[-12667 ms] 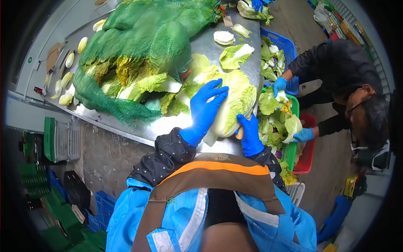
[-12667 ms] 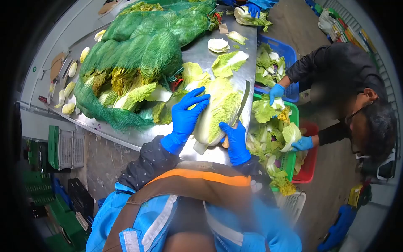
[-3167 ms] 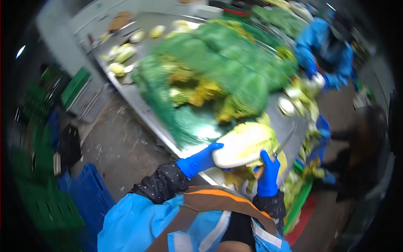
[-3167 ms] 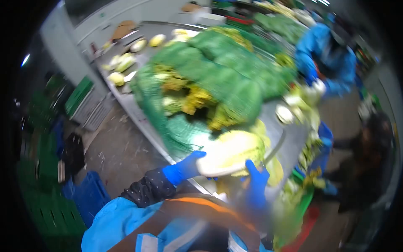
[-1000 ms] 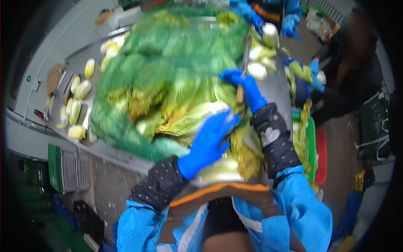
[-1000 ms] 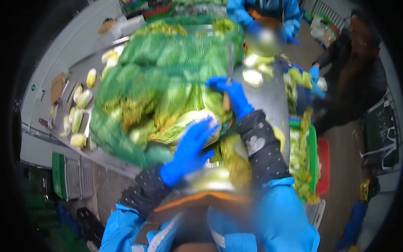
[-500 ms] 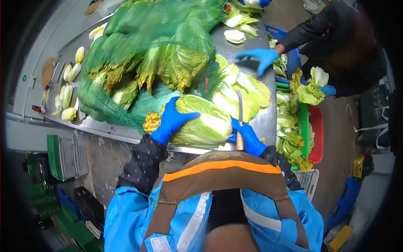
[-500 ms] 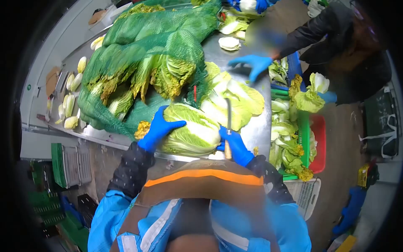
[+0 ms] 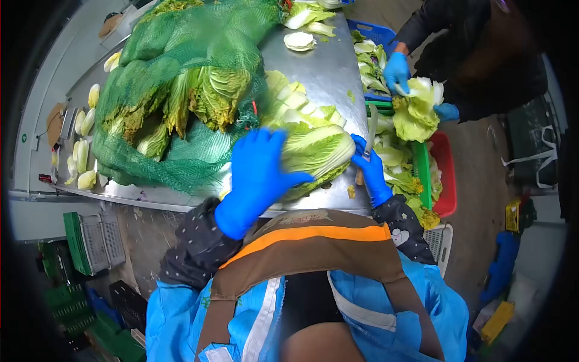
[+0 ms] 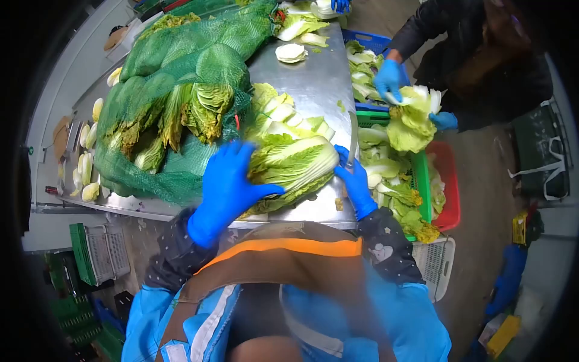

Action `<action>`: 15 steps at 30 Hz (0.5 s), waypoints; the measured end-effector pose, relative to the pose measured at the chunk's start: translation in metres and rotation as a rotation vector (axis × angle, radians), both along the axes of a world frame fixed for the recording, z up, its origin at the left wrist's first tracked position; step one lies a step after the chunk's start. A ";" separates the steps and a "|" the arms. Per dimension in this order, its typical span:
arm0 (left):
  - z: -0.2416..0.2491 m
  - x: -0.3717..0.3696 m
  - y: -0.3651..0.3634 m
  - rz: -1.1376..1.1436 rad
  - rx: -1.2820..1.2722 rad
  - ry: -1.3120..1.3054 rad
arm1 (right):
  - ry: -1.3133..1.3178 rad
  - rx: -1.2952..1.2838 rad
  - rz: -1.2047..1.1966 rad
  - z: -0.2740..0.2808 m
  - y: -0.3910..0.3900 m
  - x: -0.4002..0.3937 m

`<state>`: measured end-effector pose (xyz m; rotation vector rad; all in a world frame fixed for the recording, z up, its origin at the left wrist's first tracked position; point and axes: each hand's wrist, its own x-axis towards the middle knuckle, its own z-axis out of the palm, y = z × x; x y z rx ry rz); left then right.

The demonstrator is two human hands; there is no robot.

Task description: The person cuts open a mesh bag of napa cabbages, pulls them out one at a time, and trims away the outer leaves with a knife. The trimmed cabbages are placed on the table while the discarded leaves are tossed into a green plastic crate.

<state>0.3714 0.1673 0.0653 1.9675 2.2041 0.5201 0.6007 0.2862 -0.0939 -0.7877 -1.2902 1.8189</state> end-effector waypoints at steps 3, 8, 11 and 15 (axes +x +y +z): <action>-0.039 0.040 0.035 0.007 0.115 0.106 | -0.046 0.077 -0.045 -0.003 -0.004 -0.002; -0.086 0.028 0.024 0.138 -0.362 -0.222 | -0.854 0.425 -0.130 0.064 -0.020 0.022; -0.096 0.023 0.026 0.101 -0.274 -0.306 | -0.892 0.353 -0.027 0.060 -0.028 0.034; -0.110 0.020 0.026 0.065 -0.216 -0.274 | -0.803 0.451 0.030 0.029 -0.029 0.023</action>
